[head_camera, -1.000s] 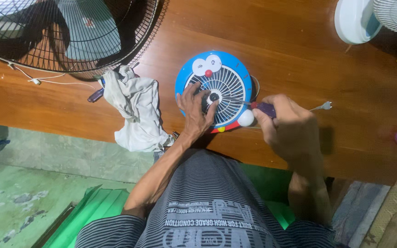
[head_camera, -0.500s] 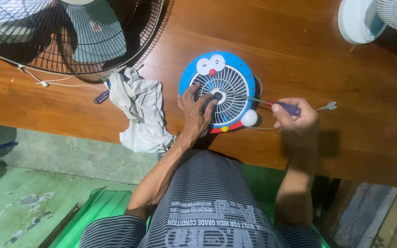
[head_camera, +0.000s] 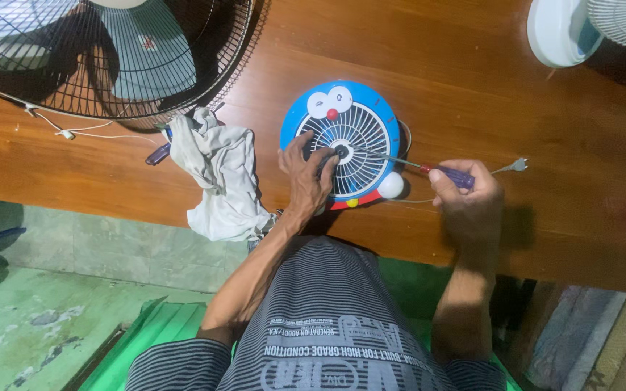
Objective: The person uses a screwdriver to remove the central cap and front grille from two small cartoon-themed table fans on a wooden table. The person then sets the removed parts aside.
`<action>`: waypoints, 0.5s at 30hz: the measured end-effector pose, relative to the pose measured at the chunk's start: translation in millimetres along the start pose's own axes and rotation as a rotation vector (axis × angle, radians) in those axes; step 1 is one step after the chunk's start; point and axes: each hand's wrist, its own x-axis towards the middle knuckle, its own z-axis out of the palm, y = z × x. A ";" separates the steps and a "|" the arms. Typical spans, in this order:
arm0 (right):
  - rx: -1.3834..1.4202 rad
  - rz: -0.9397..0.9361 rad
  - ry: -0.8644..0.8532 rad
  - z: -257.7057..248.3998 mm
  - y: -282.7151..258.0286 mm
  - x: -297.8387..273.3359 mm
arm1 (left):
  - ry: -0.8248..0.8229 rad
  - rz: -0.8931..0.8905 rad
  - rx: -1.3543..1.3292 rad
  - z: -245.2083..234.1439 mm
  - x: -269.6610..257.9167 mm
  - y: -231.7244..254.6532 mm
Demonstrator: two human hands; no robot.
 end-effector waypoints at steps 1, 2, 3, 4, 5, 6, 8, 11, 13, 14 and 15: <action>-0.029 0.021 0.003 -0.7 -5.5 -2.6 | -0.002 0.004 -0.005 -0.4 0.1 -0.6; -0.058 0.043 0.007 -1.2 -11.0 -4.9 | -0.004 0.007 -0.011 -1.0 0.2 -0.8; -0.099 0.046 0.014 -1.1 -16.2 -6.3 | -0.014 0.006 -0.007 -1.9 0.2 -0.2; -0.140 0.050 0.022 -0.7 -20.8 -7.5 | -0.024 0.005 -0.003 -2.8 -0.1 0.8; -0.181 0.056 0.030 -0.3 -24.8 -8.9 | -0.036 0.004 0.000 -3.7 -0.4 1.6; -0.258 0.020 0.033 0.1 -28.2 -10.1 | -0.041 0.010 0.009 -4.0 0.5 1.8; -0.412 -0.051 0.039 -0.4 -33.1 -13.0 | -0.053 0.023 0.024 -2.7 2.3 1.8; -0.459 -0.182 -0.019 -2.7 -40.8 -18.0 | -0.045 -0.011 0.021 1.8 2.6 3.6; -0.491 -0.243 -0.039 -1.0 -45.6 -20.1 | -0.038 -0.044 0.025 4.9 3.3 3.7; -0.507 -0.275 -0.049 0.2 -47.6 -20.9 | -0.034 -0.060 0.027 6.3 3.5 3.5; -0.512 -0.329 -0.067 1.9 -49.4 -20.7 | -0.028 -0.068 0.021 8.1 3.5 3.4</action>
